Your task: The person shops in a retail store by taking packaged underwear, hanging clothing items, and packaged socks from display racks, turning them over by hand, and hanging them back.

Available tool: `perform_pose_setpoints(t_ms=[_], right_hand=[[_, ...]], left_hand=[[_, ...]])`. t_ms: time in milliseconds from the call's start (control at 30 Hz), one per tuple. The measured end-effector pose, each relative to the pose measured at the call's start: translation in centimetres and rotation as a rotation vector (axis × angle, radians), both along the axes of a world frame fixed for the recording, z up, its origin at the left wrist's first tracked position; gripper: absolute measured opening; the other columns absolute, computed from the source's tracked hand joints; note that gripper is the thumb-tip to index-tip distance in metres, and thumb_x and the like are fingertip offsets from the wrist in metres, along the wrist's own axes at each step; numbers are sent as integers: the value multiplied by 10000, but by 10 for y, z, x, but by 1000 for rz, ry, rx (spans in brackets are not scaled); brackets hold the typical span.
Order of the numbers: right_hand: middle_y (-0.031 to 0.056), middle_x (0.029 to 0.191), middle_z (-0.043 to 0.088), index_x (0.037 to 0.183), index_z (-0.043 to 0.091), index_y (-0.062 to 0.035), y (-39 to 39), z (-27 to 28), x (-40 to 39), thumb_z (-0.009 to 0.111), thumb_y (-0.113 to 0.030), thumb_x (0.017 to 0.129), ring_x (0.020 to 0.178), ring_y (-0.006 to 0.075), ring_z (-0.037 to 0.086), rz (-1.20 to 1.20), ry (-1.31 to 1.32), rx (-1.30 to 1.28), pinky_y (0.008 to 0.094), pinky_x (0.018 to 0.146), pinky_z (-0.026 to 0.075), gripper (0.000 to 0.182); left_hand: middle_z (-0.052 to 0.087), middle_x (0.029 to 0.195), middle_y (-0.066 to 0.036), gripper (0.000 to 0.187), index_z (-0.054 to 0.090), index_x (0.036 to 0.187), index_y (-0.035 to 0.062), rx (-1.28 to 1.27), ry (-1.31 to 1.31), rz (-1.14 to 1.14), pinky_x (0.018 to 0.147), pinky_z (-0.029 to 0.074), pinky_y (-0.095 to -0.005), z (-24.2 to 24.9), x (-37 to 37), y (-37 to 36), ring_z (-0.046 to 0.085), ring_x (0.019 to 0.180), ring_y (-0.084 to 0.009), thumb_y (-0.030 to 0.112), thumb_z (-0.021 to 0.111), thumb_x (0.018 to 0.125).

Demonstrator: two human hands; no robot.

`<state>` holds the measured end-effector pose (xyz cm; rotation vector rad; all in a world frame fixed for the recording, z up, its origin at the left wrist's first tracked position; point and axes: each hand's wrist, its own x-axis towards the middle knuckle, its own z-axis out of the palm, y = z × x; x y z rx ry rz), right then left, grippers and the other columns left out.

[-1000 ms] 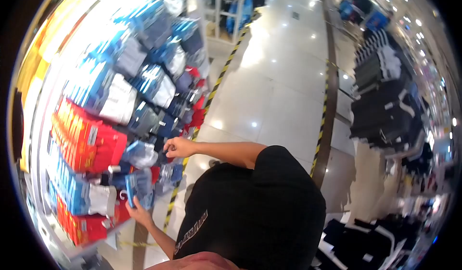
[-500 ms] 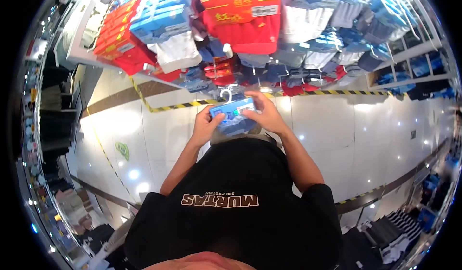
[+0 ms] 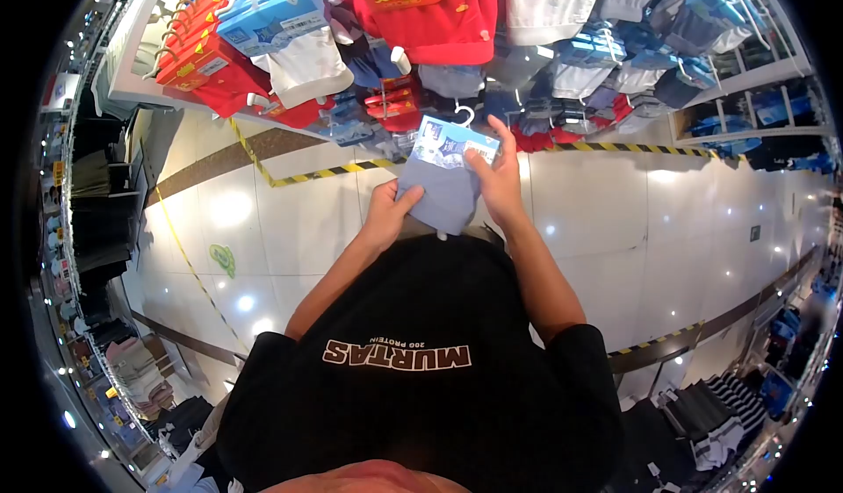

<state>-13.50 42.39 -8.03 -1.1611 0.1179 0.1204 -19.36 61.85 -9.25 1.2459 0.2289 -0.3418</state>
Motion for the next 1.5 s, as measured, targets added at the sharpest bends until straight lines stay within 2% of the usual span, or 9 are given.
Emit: perform_pose_setpoints(t_ms=[233, 400, 600, 800, 933, 1067, 1233, 1367, 1500], right_hand=[[102, 1127, 577, 1207, 597, -71, -9, -5, -26, 719, -149, 856, 1084, 207, 558, 328, -279, -631, 334, 933, 446, 381], [130, 1034, 573, 1008, 688, -52, 17, 22, -39, 825, -205, 743, 971, 275, 590, 180, -399, -626, 340, 835, 478, 335], [109, 948, 600, 918, 706, -21, 8, -14, -31, 727, -179, 842, 822, 216, 581, 155, -155, -541, 312, 731, 467, 177], [111, 954, 617, 987, 719, -47, 14, -8, -25, 674, -151, 875, 829, 226, 597, 199, -311, -465, 311, 727, 471, 160], [139, 1013, 623, 1080, 700, -58, 18, 12, 0, 621, -50, 875, 941, 271, 607, 271, -469, -596, 335, 843, 473, 220], [145, 1144, 606, 1216, 615, -60, 26, 21, 27, 602, -14, 856, 1055, 270, 591, 471, -499, -565, 337, 910, 453, 364], [161, 1389, 459, 1389, 401, -33, 50, 1, 57, 617, -38, 850, 1215, 283, 521, 346, -385, -350, 358, 1029, 381, 581], [184, 1194, 592, 1326, 472, -35, 76, -34, 98, 644, -129, 853, 1088, 290, 589, 370, -412, -390, 349, 941, 434, 512], [252, 1071, 623, 1283, 479, -87, 107, -35, 116, 631, -221, 855, 1024, 411, 594, 275, -355, -521, 445, 884, 454, 473]], left_hand=[[658, 905, -30, 252, 646, 1005, 10, -176, 163, 268, 726, 481, -244, 15, 21, -17, 596, 787, -81, 255, 600, 969], [640, 919, -12, 280, 634, 1007, 39, -191, 189, 399, 746, 461, -243, 19, 24, -30, 577, 822, -78, 311, 576, 980], [640, 977, -28, 341, 613, 1068, 21, -322, 282, 420, 788, 470, -265, 15, 21, -26, 589, 861, -108, 343, 521, 1000], [639, 1109, -79, 442, 558, 1193, 16, -93, 174, 227, 923, 465, -335, -13, 9, -5, 603, 1030, -184, 403, 437, 1020], [616, 1166, -85, 489, 526, 1246, 18, -223, 409, 335, 972, 420, -350, -13, 10, 12, 541, 1140, -203, 433, 377, 1034], [633, 1007, -29, 272, 593, 1094, 44, -41, 222, 298, 785, 463, -259, -24, 1, 26, 579, 857, -101, 292, 535, 999], [655, 1037, -103, 244, 584, 1106, 18, 327, 135, 169, 781, 495, -273, -35, -13, 53, 653, 871, -163, 223, 574, 974], [670, 1032, -99, 265, 599, 1078, 15, 433, 260, 171, 771, 489, -272, -25, -28, 61, 662, 878, -176, 251, 600, 957], [662, 1051, -102, 245, 594, 1105, 35, 427, 287, 113, 790, 506, -301, -25, -40, 73, 659, 878, -183, 239, 578, 971]])
